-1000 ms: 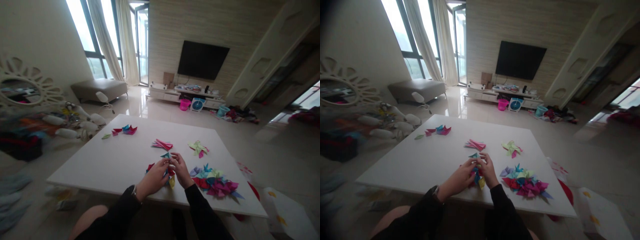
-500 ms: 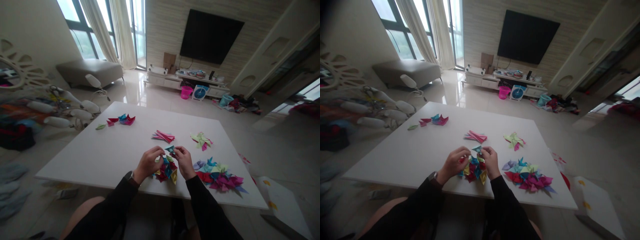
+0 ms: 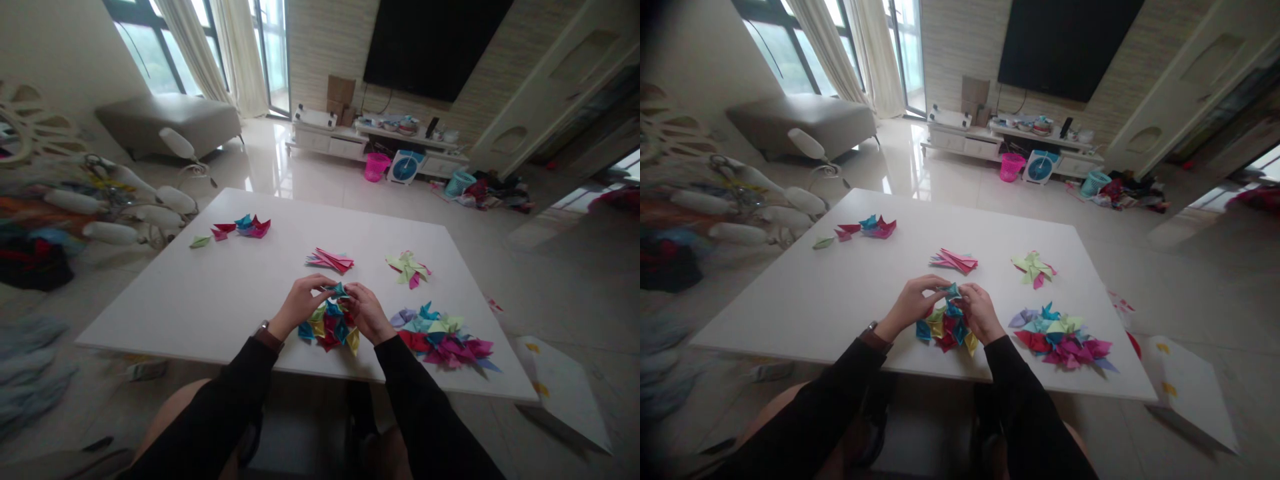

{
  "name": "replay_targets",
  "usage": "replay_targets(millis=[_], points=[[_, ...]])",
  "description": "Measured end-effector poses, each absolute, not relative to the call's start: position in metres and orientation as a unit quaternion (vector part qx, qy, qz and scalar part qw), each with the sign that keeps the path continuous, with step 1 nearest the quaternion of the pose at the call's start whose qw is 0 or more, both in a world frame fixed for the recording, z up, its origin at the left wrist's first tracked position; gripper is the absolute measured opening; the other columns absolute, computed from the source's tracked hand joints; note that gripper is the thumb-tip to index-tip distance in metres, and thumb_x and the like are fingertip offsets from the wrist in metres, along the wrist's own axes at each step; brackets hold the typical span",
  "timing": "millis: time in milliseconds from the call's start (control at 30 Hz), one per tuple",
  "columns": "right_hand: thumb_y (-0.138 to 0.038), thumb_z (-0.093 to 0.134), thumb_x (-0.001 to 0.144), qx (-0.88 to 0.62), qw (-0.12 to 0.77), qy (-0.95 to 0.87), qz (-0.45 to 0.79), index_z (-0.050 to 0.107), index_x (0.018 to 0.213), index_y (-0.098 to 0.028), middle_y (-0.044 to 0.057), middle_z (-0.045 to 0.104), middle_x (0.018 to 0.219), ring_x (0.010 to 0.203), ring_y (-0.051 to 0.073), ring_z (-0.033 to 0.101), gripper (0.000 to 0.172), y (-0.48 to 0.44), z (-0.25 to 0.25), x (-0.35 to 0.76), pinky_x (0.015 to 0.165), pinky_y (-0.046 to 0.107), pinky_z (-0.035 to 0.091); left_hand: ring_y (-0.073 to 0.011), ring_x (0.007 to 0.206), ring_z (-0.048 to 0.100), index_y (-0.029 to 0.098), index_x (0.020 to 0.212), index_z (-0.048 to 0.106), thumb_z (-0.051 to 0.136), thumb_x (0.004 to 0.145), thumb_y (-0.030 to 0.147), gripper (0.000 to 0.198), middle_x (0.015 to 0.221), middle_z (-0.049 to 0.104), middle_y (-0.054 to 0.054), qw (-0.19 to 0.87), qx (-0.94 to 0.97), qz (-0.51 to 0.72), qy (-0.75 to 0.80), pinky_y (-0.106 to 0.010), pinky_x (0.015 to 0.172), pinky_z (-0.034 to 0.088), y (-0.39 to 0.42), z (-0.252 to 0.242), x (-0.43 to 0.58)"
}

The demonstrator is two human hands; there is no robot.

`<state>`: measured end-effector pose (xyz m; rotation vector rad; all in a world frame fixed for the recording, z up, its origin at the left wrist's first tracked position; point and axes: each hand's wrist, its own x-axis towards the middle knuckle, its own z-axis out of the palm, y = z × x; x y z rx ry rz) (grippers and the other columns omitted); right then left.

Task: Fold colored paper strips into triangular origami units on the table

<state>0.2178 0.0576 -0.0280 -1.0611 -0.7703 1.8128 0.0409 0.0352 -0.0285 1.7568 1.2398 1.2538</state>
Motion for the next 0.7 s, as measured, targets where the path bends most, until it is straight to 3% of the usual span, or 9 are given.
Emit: replay_targets(millis=[200, 400, 700], points=[[-0.034, 0.08, 0.068, -0.471, 0.454, -0.298, 0.695, 0.062, 0.079, -0.02, 0.001, 0.07, 0.084, 0.062, 0.013, 0.067, 0.025, 0.056, -0.029, 0.221, 0.055, 0.023, 0.051, -0.0144, 0.07, 0.067, 0.019, 0.091, 0.08, 0.076, 0.083, 0.028, 0.013, 0.088, 0.077, -0.004, 0.261, 0.597, 0.458, 0.605, -0.026, 0.068, 0.053, 0.043, -0.04, 0.027], [-0.03, 0.077, 0.067, -0.467, 0.456, -0.311, 0.692, 0.061, 0.081, -0.02, -0.001, 0.068, 0.082, 0.061, 0.012, 0.066, 0.024, 0.054, -0.027, 0.225, 0.057, 0.023, 0.05, -0.0178, 0.074, 0.067, 0.019, 0.083, 0.081, 0.078, 0.08, 0.029, 0.011, 0.081, 0.076, -0.006, 0.196, 0.593, 0.334, 0.706, -0.029, 0.075, 0.049, 0.056, -0.07, 0.012], [-0.033, 0.077, 0.067, -0.461, 0.451, -0.328, 0.69, 0.061, 0.082, -0.019, -0.001, 0.067, 0.084, 0.062, 0.011, 0.065, 0.026, 0.055, -0.025, 0.232, 0.06, 0.024, 0.049, -0.0201, 0.081, 0.068, 0.017, 0.087, 0.08, 0.073, 0.083, 0.029, 0.015, 0.088, 0.077, -0.01, 0.201, 0.601, 0.21, 0.745, -0.029, 0.075, 0.047, 0.061, -0.103, 0.022]])
